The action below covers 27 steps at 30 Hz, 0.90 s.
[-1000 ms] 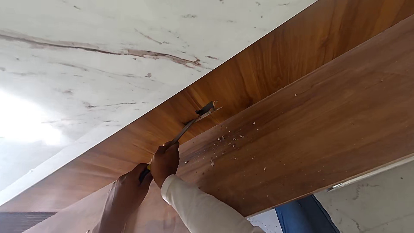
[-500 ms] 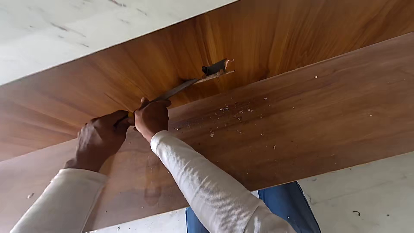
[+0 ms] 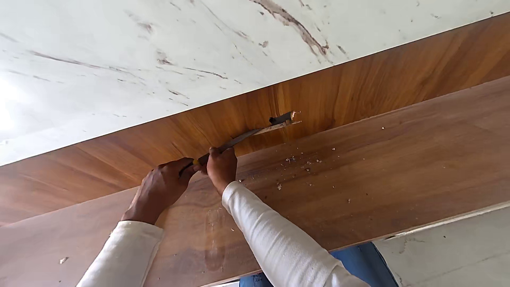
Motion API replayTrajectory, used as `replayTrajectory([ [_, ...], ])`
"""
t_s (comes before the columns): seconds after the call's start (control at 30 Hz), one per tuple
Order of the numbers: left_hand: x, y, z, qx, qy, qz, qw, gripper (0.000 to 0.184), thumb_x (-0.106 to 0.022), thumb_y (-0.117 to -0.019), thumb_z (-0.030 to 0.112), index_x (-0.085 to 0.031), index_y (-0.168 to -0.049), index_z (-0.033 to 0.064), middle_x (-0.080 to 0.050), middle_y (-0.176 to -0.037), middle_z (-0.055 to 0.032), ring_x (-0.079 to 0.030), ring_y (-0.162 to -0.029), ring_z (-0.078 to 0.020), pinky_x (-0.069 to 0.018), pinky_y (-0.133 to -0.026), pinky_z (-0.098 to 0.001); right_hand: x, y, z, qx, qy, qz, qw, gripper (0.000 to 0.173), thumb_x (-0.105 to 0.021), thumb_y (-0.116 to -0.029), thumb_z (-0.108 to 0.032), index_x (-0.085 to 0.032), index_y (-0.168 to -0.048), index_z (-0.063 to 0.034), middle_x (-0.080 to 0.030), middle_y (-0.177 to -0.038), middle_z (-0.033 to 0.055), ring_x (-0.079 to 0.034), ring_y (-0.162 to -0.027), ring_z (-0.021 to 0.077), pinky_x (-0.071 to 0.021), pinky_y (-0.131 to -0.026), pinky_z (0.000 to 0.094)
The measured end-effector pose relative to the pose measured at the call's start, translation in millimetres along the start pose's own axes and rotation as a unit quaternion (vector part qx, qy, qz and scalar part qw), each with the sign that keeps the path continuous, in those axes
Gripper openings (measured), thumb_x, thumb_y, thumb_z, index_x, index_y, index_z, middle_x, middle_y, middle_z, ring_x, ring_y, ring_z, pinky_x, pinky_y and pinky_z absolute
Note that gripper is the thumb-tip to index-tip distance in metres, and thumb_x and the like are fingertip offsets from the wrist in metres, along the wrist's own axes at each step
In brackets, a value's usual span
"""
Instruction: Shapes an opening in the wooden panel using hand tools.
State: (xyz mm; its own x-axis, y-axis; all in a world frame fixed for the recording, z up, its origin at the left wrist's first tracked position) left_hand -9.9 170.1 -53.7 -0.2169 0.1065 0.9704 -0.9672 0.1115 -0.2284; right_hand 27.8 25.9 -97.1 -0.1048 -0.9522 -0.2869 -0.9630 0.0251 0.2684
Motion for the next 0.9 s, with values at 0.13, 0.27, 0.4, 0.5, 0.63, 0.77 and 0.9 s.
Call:
replayTrajectory([
  [0.13,5,5,9,0.006,-0.005,0.003,1.000,0.023,-0.060,-0.1029,0.040,-0.073,-0.101,0.0206,-0.066,-0.074,-0.0059,-0.065,-0.070,-0.0287,-0.0490,-0.062,-0.0591,1,0,4,-0.008,-0.067,0.008,0.998,0.026,-0.054,-0.1048,-0.027,-0.057,-0.116,-0.0041,-0.069,-0.083,0.0148,-0.072,-0.066,0.0254,-0.0615,-0.059,0.0439],
  [0.27,15,18,24,0.015,-0.016,-0.007,1.000,0.023,-0.062,-0.1021,0.040,-0.074,-0.104,0.0215,-0.068,-0.075,-0.0049,-0.066,-0.071,-0.0272,-0.0513,-0.063,-0.0579,6,6,7,-0.018,-0.109,0.016,0.994,0.024,-0.057,-0.1034,-0.024,-0.056,-0.115,-0.0032,-0.068,-0.084,0.0169,-0.071,-0.066,0.0276,-0.0608,-0.059,0.0440],
  [0.4,21,22,30,0.029,-0.015,-0.038,0.999,0.023,-0.064,-0.1002,0.041,-0.073,-0.110,0.0224,-0.069,-0.080,-0.0053,-0.067,-0.074,-0.0273,-0.0527,-0.067,-0.0581,9,9,7,-0.012,-0.138,0.007,0.990,0.023,-0.059,-0.1027,-0.022,-0.056,-0.114,-0.0027,-0.067,-0.084,0.0168,-0.069,-0.063,0.0266,-0.0595,-0.057,0.0414],
  [0.5,20,24,31,0.033,-0.032,-0.051,0.998,0.025,-0.065,-0.0993,0.044,-0.072,-0.112,0.0240,-0.070,-0.082,-0.0055,-0.068,-0.077,-0.0274,-0.0534,-0.069,-0.0577,11,11,6,-0.012,-0.137,0.002,0.991,0.022,-0.058,-0.1029,-0.023,-0.056,-0.113,-0.0035,-0.066,-0.082,0.0163,-0.068,-0.060,0.0257,-0.0591,-0.055,0.0406],
  [0.63,18,29,38,0.035,-0.020,-0.028,0.999,0.025,-0.065,-0.0998,0.039,-0.073,-0.115,0.0206,-0.071,-0.084,-0.0078,-0.069,-0.078,-0.0296,-0.0527,-0.070,-0.0583,10,10,9,-0.010,-0.130,0.008,0.991,0.022,-0.058,-0.1027,-0.023,-0.056,-0.114,-0.0036,-0.066,-0.084,0.0164,-0.068,-0.064,0.0269,-0.0592,-0.058,0.0433],
  [0.77,16,29,38,0.037,-0.012,0.001,0.999,0.024,-0.065,-0.1004,0.037,-0.074,-0.108,0.0165,-0.070,-0.082,-0.0084,-0.068,-0.077,-0.0295,-0.0522,-0.069,-0.0581,12,13,6,-0.006,-0.084,-0.013,0.996,0.027,-0.055,-0.1052,-0.026,-0.053,-0.121,-0.0040,-0.067,-0.086,0.0169,-0.070,-0.067,0.0274,-0.0599,-0.060,0.0439],
  [0.9,5,27,34,0.033,0.018,0.015,0.999,0.024,-0.065,-0.1013,0.032,-0.074,-0.113,0.0123,-0.071,-0.093,-0.0123,-0.069,-0.085,-0.0327,-0.0528,-0.076,-0.0614,15,11,7,-0.003,-0.018,-0.048,0.999,0.037,-0.049,-0.1094,-0.035,-0.050,-0.129,-0.0035,-0.068,-0.095,0.0192,-0.073,-0.074,0.0286,-0.0622,-0.065,0.0458],
])
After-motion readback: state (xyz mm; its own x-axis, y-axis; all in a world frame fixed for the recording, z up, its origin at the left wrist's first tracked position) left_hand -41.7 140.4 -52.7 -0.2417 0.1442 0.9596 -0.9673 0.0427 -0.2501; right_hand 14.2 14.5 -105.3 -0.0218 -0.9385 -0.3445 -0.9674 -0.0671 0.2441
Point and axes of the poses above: each hand's wrist, its own y-axis away from the middle knuckle, its own x-axis out of the back of the hand, z = x × y, the point moved 3 cm from there along -y, towards the middle knuckle
